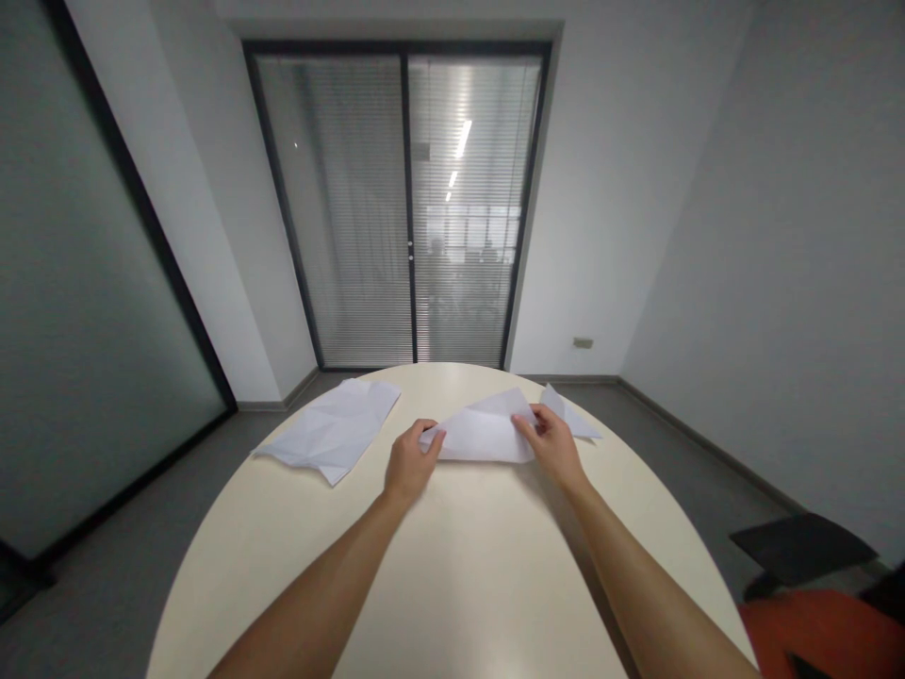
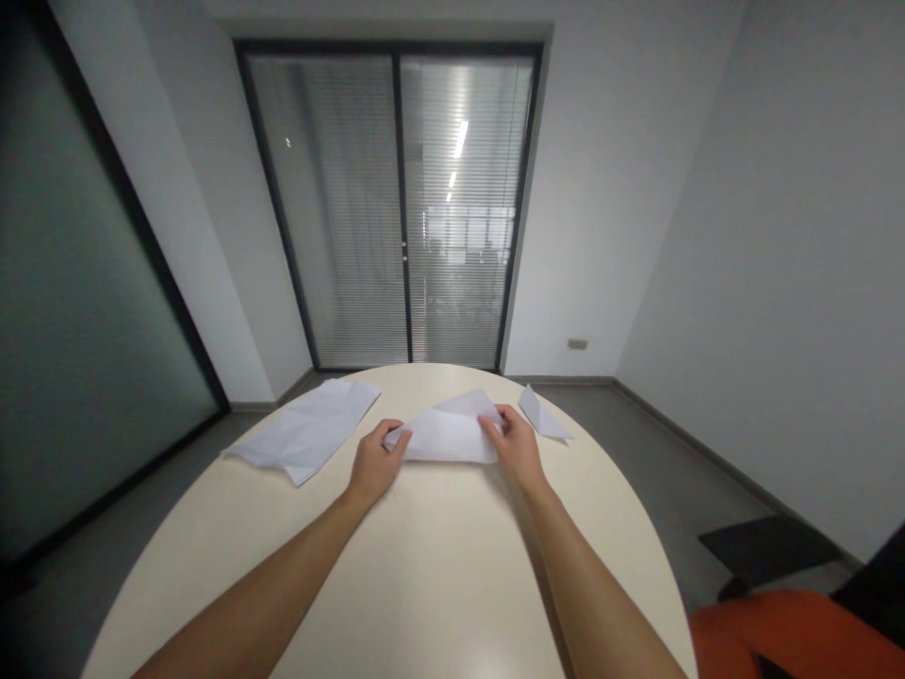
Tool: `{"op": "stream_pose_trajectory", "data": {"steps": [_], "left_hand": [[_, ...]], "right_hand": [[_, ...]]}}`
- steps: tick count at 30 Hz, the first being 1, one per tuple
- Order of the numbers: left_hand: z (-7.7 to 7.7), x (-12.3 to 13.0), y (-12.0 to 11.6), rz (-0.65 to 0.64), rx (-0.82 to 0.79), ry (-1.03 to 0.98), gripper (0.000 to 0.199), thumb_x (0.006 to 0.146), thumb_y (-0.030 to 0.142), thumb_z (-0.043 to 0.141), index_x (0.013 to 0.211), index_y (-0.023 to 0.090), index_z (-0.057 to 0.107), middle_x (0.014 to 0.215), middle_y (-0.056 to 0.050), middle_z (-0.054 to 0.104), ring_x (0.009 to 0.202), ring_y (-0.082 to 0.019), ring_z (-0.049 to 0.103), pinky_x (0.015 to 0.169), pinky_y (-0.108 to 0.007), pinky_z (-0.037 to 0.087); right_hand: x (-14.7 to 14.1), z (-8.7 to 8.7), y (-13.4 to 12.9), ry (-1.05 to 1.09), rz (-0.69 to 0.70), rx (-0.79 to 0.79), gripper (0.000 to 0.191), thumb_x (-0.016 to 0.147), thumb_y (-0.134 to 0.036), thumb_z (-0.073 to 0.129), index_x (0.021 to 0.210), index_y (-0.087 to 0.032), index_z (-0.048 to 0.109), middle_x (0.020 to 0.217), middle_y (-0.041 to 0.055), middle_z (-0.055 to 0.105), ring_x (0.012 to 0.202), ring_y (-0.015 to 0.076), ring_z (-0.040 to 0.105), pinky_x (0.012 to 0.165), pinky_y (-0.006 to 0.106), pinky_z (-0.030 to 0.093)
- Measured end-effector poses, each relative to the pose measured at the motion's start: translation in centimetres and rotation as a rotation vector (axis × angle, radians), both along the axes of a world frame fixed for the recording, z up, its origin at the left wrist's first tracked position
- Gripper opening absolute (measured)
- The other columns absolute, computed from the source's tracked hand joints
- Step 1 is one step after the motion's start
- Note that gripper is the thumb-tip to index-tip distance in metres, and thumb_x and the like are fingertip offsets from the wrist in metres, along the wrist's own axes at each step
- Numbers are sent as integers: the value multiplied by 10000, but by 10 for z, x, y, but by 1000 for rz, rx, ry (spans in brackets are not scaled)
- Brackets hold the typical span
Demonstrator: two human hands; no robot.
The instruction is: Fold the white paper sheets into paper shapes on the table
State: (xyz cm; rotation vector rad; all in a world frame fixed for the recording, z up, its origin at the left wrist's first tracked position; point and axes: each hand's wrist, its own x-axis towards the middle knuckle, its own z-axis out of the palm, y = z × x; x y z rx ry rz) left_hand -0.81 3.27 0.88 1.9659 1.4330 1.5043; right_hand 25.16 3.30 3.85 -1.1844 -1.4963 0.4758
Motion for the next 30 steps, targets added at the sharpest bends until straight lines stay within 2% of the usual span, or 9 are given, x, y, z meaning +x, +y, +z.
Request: {"op": "stream_pose_trajectory", "data": {"steps": [3,8,11,14,17,19,21,26,30], "left_hand": [[1,0,2,-86,16,-156,197,882,368,625,989,205,657,951,-37,724,898,-186,673,842,-288,521],[0,3,8,-104,-34,-296,261,852,343,648,1059,189,613,1077,-83,704,1001,-200,670,883,-308,529],[-5,1,12,-113,-65,-277,169,843,297,642,972,189,630,1013,-69,712,989,-197,671,912,-321,518],[-10,-3,15,-49,-86,-200,82,861,258,606,892,199,652,944,-49,721,956,-200,672,941,-351,506],[-13,-6,14,30,-76,-127,146,867,148,532,917,200,660,1038,-63,725,1019,-203,669,982,-363,493],[-13,-5,12,57,-70,-76,225,847,72,498,934,199,662,1173,-78,702,1124,-200,643,1045,-360,458],[-10,-2,8,57,-113,-10,245,852,63,501,956,207,669,1217,-73,695,1157,-195,636,1053,-347,450],[4,10,-7,39,-305,243,155,927,252,568,1013,250,697,975,-37,767,920,-179,706,836,-270,499],[15,16,-19,17,-276,420,219,970,367,514,976,275,712,919,-22,769,853,-182,702,746,-254,463]], "right_hand": [[0,2,0,98,-30,3,493,766,-618,694,975,-172,661,939,87,730,834,248,659,728,340,515],[2,0,4,161,-98,-3,529,719,-607,737,995,-162,662,969,116,729,873,274,668,727,363,522],[6,-7,8,120,-155,-24,551,731,-587,719,1078,-164,658,965,110,716,882,268,660,736,369,516],[9,-16,11,50,-205,-49,573,760,-543,685,1199,-182,610,1107,123,690,883,251,655,774,388,516],[7,-20,10,-102,-229,-51,522,800,-508,639,1225,-208,605,1245,130,637,941,262,646,823,417,522],[1,-20,5,-220,-180,-46,468,840,-489,604,1219,-216,624,1269,120,626,989,263,639,865,420,520],[-9,-20,0,-306,-80,-62,451,884,-475,565,1254,-223,621,1302,112,616,997,244,644,889,401,524],[-28,-20,-12,-597,165,-155,488,965,-487,473,1332,-198,616,1350,127,621,1203,271,593,1064,420,433],[-24,-23,-13,-811,226,-208,473,959,-422,486,1345,-185,620,1443,152,548,1343,302,488,1138,475,343]]}}
